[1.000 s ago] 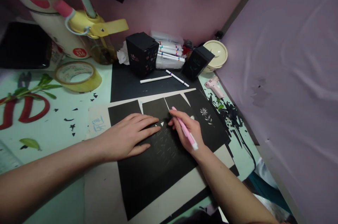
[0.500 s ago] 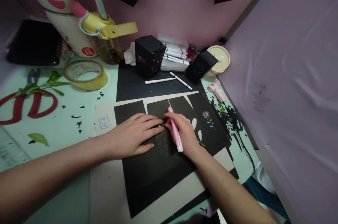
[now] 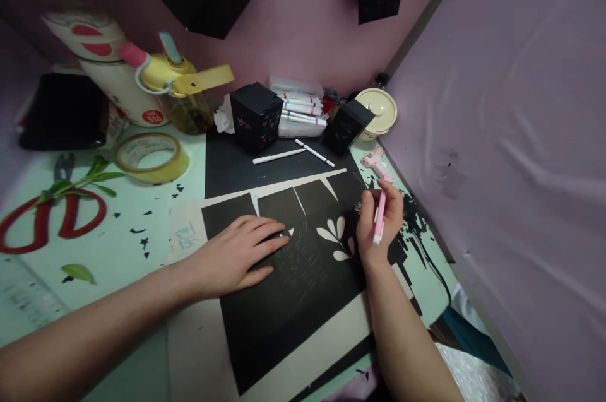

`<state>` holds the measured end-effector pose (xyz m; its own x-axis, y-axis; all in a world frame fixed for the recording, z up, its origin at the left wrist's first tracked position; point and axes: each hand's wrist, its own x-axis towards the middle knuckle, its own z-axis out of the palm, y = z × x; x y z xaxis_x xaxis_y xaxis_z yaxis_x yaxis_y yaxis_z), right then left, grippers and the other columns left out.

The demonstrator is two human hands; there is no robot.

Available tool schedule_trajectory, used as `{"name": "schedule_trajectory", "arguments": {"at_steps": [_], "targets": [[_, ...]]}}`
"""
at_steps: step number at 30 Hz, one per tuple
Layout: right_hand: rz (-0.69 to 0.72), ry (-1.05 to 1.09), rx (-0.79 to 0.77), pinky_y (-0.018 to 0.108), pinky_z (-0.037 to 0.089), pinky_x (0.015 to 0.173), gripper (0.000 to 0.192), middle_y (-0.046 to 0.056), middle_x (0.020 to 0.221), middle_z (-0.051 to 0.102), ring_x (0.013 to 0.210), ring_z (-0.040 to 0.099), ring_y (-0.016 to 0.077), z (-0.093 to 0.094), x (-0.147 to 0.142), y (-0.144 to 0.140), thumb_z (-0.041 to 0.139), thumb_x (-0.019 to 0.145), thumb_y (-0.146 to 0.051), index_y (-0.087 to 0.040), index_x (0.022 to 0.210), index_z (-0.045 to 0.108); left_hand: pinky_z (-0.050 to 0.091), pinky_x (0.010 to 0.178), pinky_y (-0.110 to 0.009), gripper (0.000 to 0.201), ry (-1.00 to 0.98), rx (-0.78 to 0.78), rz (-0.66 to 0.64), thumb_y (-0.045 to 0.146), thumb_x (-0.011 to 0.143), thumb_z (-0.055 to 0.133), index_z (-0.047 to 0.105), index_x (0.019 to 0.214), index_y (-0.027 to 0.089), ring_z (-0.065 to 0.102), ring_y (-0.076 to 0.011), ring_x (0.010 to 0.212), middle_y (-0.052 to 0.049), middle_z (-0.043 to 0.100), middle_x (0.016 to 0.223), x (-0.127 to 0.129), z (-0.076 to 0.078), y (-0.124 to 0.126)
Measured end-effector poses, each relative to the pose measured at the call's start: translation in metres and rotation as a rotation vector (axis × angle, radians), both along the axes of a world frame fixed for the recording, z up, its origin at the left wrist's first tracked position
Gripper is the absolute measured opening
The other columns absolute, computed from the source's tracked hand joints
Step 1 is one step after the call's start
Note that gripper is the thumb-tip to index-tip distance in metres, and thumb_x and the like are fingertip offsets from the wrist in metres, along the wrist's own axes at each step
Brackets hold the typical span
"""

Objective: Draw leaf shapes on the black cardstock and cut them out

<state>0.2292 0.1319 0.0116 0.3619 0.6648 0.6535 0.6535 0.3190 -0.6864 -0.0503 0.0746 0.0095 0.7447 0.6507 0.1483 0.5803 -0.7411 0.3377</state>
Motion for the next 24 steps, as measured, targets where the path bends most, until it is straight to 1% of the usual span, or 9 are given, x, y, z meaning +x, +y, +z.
{"name": "schedule_trajectory", "arguments": {"at_steps": [5, 9, 13, 15, 16, 18, 19, 22, 24], "targets": [[-0.104, 0.028, 0.065, 0.041, 0.049, 0.089, 0.028, 0.002, 0.086, 0.062, 0.082, 0.063, 0.0196, 0.002, 0.012, 0.003, 0.065, 0.084, -0.027, -0.019, 0.111, 0.063, 0.039, 0.103, -0.047, 0.046, 0.003, -0.007, -0.018, 0.034, 0.095, 0.054, 0.047, 0.14, 0.025, 0.046, -0.0297, 0.13, -0.01, 0.05, 0.144, -0.001, 0.004, 0.0], [-0.129, 0.076, 0.039, 0.045, 0.048, 0.094, 0.03, 0.006, 0.089, 0.067, 0.087, 0.067, 0.0226, 0.001, 0.025, 0.008, 0.062, 0.086, -0.026, -0.016, 0.114, 0.062, 0.039, 0.103, -0.048, 0.044, 0.025, -0.014, -0.033, 0.035, 0.096, 0.053, 0.051, 0.138, 0.025, 0.046, -0.0303, 0.131, -0.011, 0.05, 0.145, -0.001, 0.008, 0.001], [-0.095, 0.055, 0.045, 0.049, 0.043, 0.103, 0.037, 0.013, 0.108, 0.069, 0.106, 0.066, 0.0261, 0.0, 0.029, 0.009, 0.06, 0.088, -0.031, -0.014, 0.121, 0.059, 0.041, 0.103, -0.049, 0.042, 0.034, 0.008, -0.038, 0.035, 0.096, 0.052, 0.053, 0.137, 0.023, 0.046, -0.031, 0.13, -0.012, 0.05, 0.144, -0.001, 0.01, 0.0], [-0.095, 0.063, 0.052, 0.047, 0.045, 0.1, 0.035, 0.014, 0.11, 0.068, 0.107, 0.064, 0.0258, 0.001, 0.025, 0.007, 0.057, 0.091, -0.036, -0.014, 0.118, 0.062, 0.041, 0.103, -0.049, 0.042, 0.032, 0.023, -0.036, 0.035, 0.097, 0.052, 0.053, 0.137, 0.023, 0.045, -0.0307, 0.131, -0.012, 0.05, 0.144, -0.001, 0.009, -0.001], [-0.087, 0.092, 0.033, 0.044, 0.048, 0.095, 0.035, 0.012, 0.103, 0.069, 0.099, 0.066, 0.0242, 0.002, 0.022, 0.005, 0.054, 0.092, -0.038, -0.014, 0.117, 0.064, 0.041, 0.104, -0.049, 0.042, 0.029, 0.032, -0.035, 0.035, 0.097, 0.052, 0.053, 0.137, 0.023, 0.045, -0.0305, 0.131, -0.012, 0.05, 0.144, -0.001, 0.009, -0.001], [-0.015, 0.161, -0.063, 0.039, 0.052, 0.081, 0.036, 0.005, 0.079, 0.067, 0.076, 0.065, 0.0196, 0.006, 0.015, -0.002, 0.05, 0.094, -0.039, -0.014, 0.113, 0.068, 0.04, 0.104, -0.048, 0.042, 0.027, 0.047, -0.034, 0.035, 0.097, 0.052, 0.053, 0.137, 0.023, 0.046, -0.0303, 0.13, -0.012, 0.05, 0.143, -0.001, 0.008, -0.001], [0.043, 0.166, -0.107, 0.037, 0.052, 0.078, 0.036, 0.002, 0.071, 0.064, 0.07, 0.062, 0.018, 0.008, 0.011, -0.008, 0.049, 0.094, -0.039, -0.014, 0.11, 0.069, 0.04, 0.104, -0.048, 0.042, 0.028, 0.05, -0.034, 0.035, 0.097, 0.052, 0.053, 0.137, 0.023, 0.046, -0.0303, 0.13, -0.013, 0.05, 0.143, -0.001, 0.008, -0.002], [0.272, 0.18, -0.267, 0.032, 0.05, 0.069, 0.032, -0.001, 0.067, 0.061, 0.065, 0.059, 0.0157, 0.014, -0.001, -0.031, 0.049, 0.093, -0.034, -0.017, 0.111, 0.069, 0.041, 0.104, -0.048, 0.041, 0.033, 0.048, -0.032, 0.035, 0.097, 0.052, 0.054, 0.136, 0.023, 0.047, -0.0304, 0.128, -0.012, 0.05, 0.142, -0.001, 0.008, -0.002], [0.428, 0.152, -0.402, 0.03, 0.05, 0.065, 0.033, 0.0, 0.073, 0.065, 0.067, 0.061, 0.0161, 0.016, -0.009, -0.05, 0.055, 0.089, -0.03, -0.018, 0.119, 0.063, 0.041, 0.104, -0.049, 0.04, 0.03, 0.055, -0.032, 0.035, 0.097, 0.051, 0.053, 0.136, 0.024, 0.047, -0.0305, 0.128, -0.012, 0.05, 0.142, -0.001, 0.007, -0.002]]}}
